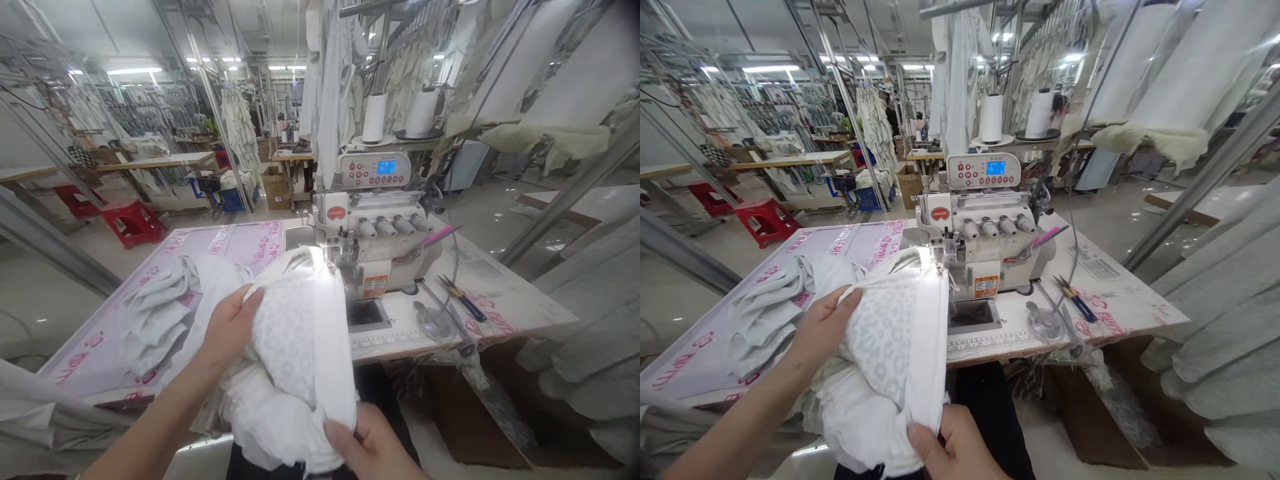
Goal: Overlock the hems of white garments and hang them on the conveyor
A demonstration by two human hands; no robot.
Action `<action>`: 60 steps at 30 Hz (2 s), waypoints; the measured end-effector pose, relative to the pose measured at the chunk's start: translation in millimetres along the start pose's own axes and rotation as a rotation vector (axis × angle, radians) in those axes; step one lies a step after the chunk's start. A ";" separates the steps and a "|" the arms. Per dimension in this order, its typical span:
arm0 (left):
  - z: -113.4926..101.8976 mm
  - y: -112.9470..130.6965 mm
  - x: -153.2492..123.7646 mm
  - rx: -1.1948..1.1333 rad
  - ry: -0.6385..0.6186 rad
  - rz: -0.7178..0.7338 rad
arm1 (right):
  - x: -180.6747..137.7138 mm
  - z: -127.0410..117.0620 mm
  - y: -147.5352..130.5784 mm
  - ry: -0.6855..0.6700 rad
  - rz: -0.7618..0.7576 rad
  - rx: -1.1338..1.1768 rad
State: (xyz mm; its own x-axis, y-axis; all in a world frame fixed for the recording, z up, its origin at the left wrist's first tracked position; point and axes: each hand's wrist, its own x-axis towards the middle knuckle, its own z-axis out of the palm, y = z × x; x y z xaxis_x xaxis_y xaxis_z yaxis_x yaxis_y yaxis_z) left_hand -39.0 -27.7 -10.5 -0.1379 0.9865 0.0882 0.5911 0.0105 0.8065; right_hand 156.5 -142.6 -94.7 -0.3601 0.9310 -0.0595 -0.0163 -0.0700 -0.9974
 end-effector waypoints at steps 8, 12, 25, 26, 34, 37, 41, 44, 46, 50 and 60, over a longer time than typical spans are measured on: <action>9.2 15.1 62.9 0.101 0.194 0.234 | 59.7 -31.4 -26.5 -0.007 -0.160 -0.025; 13.1 21.8 99.1 0.167 0.254 0.349 | 90.0 -44.2 -35.7 0.025 -0.165 -0.068; 40.5 6.7 6.0 0.152 -0.696 0.246 | 120.3 -63.0 -43.2 0.040 -0.012 0.004; 37.4 8.5 6.0 0.161 -0.677 0.258 | 119.9 -63.7 -43.7 0.042 -0.001 0.005; 16.8 25.7 -31.0 0.646 -0.304 1.016 | 112.9 -56.3 -44.4 0.123 -0.006 0.052; 21.1 18.7 -25.6 0.587 -0.230 0.892 | 115.6 -57.6 -46.3 0.158 -0.015 0.061; 17.3 10.6 -42.2 0.236 -0.475 0.311 | 114.0 -54.7 -50.7 0.177 -0.002 0.088; 11.5 -4.3 -87.6 0.090 -0.915 -0.049 | 86.0 -31.5 -42.1 0.162 0.022 0.125; 12.0 -16.6 -118.3 0.095 -1.023 -0.068 | 53.4 -8.4 -28.8 0.129 0.059 0.121; 25.2 -26.9 -144.4 0.047 -0.997 0.014 | -6.5 18.9 -6.2 0.140 0.011 -0.199; 31.6 -14.9 -138.4 -0.147 -0.958 -0.179 | 3.1 -0.7 -6.4 -0.111 0.009 0.027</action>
State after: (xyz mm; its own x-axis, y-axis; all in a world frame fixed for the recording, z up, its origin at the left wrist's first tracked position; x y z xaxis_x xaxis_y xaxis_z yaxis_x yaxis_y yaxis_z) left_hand -3.6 -159.2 -53.2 0.5250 0.6882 -0.5008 0.5105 0.2162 0.8323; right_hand 156.1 -139.0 -88.5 -0.4614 0.8850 -0.0620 -0.0374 -0.0892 -0.9953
